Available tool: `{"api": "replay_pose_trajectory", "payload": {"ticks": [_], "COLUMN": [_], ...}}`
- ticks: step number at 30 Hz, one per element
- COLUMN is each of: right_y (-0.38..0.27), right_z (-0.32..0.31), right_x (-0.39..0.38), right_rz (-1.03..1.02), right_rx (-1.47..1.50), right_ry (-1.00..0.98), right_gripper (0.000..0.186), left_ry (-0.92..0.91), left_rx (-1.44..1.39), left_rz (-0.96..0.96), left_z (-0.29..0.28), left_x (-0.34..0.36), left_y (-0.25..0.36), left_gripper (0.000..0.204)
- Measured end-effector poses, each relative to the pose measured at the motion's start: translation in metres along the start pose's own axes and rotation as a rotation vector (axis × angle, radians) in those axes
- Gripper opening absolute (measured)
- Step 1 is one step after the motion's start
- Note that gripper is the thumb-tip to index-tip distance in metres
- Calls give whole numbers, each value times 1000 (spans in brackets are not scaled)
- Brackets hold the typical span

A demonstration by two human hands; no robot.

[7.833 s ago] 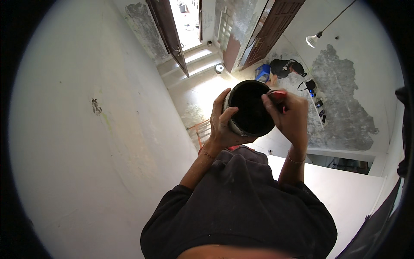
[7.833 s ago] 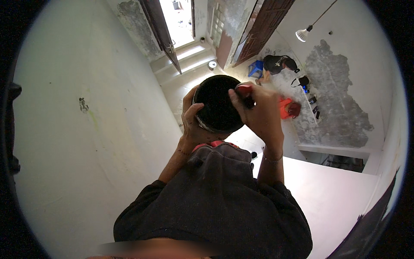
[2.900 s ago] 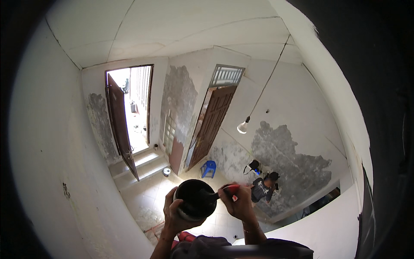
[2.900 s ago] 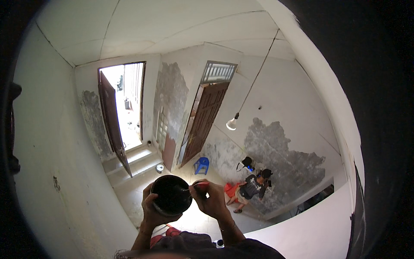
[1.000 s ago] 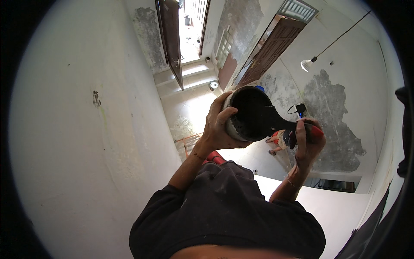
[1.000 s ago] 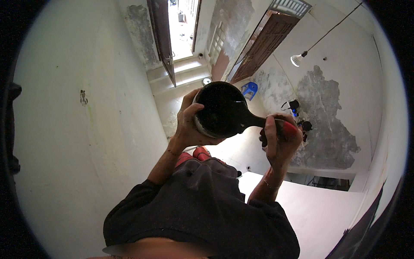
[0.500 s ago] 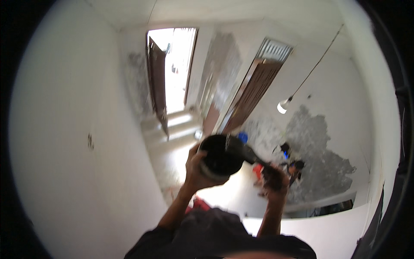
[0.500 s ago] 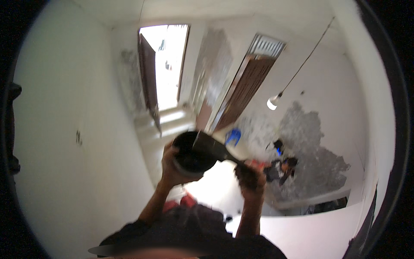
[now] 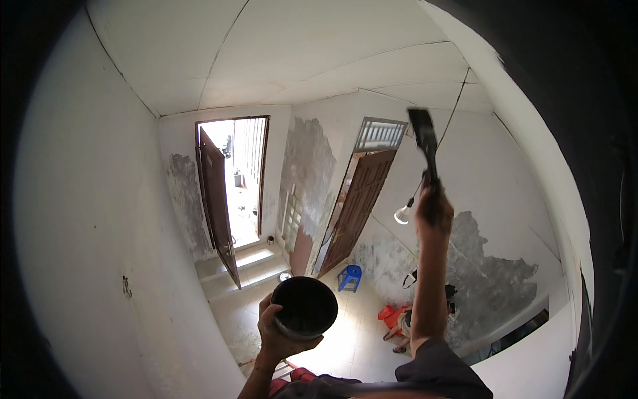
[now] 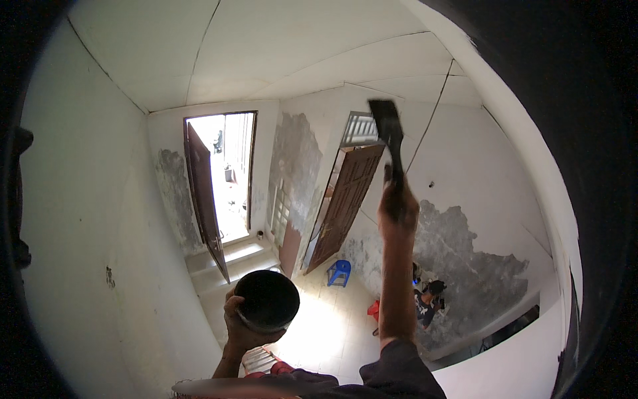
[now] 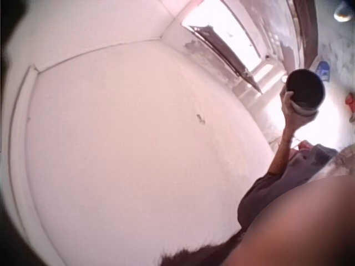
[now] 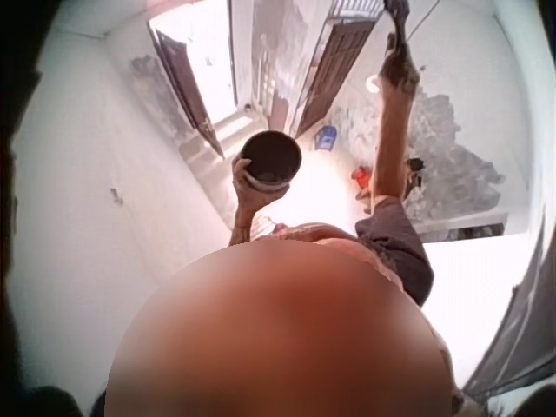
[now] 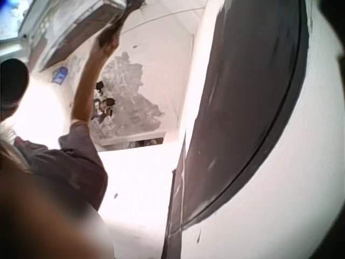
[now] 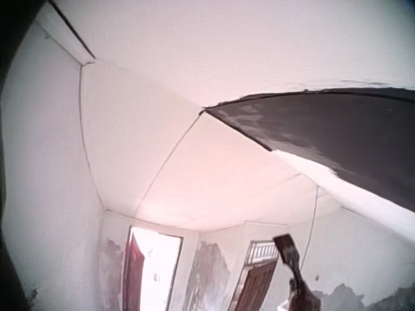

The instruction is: The person paints a white ceiling with black paint using a brush and a small container. They repeatedly dip the brush into the container and apply paint in long strokes across the ceiling panels.

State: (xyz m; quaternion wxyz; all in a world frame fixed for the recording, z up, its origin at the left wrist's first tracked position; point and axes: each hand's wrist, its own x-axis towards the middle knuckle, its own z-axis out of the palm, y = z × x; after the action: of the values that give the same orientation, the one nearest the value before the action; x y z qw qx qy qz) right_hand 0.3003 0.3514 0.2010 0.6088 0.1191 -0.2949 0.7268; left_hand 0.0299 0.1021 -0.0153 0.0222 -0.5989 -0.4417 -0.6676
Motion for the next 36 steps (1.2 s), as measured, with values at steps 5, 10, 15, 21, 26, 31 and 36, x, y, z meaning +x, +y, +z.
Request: {"api": "replay_pose_trajectory", "payload": {"ticks": [5,10,15,21,26,31,36], "right_y": [-8,-5,-11,-24,-27,-39,-44], "right_z": [36,69,96,110,128,118,68], "right_x": [168,294,373,403,413,389,362], "right_rz": [-36,-66,-44,-56,-1,-54,-67], "right_rx": [-13,-24,20,42,22,160,112], "right_ry": [-202,-208,-180,-172,-203,-283,-323], "right_gripper": [27,25,21,24,22,20,17], "left_ry": [4,-55,-22,15,24,-6,-6], "left_rx": [45,89,92,110,115,63,53], "left_rz": [-28,-40,-71,-96,-74,-87,-82], "left_z": [1,-5,-7,-8,-3,3,2], "left_x": [-9,-12,-12,-9,-2,0,-1], "left_y": [4,5,7,6,4,1,0], "left_gripper": [117,120,120,119,118,119,118]}}
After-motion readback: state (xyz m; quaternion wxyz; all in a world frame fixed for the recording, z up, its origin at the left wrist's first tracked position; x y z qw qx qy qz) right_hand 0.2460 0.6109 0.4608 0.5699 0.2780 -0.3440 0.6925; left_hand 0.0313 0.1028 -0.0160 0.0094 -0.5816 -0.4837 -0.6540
